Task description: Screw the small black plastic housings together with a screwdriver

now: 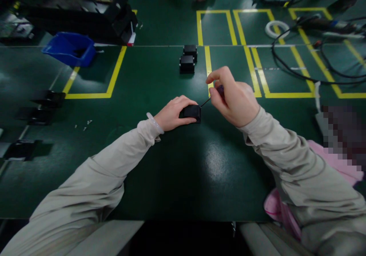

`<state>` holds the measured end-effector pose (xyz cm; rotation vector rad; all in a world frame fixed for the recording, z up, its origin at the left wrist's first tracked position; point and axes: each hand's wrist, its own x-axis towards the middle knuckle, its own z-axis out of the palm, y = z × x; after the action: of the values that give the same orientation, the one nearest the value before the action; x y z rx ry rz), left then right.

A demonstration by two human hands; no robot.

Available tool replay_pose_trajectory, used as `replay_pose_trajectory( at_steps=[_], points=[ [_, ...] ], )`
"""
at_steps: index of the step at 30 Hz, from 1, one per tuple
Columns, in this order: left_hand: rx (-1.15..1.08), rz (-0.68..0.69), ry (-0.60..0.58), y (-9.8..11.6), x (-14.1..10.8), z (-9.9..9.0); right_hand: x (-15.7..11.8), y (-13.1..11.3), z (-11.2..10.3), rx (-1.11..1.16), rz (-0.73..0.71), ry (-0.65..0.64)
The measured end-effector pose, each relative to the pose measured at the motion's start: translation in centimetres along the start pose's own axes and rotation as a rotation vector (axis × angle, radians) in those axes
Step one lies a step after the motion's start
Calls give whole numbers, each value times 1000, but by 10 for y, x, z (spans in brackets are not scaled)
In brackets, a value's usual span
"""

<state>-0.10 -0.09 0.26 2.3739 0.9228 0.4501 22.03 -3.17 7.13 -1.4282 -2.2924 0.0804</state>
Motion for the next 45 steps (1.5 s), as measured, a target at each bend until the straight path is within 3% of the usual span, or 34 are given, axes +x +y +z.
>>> replay_pose_trajectory(
  at_steps=[38,45],
  points=[
    [43,-20,-4,-6,0,1,0,-14,-12,-152,-53,-163],
    [42,-18,-12,-1,1,-1,0,-11,-9,-120,-30,-90]
  ],
)
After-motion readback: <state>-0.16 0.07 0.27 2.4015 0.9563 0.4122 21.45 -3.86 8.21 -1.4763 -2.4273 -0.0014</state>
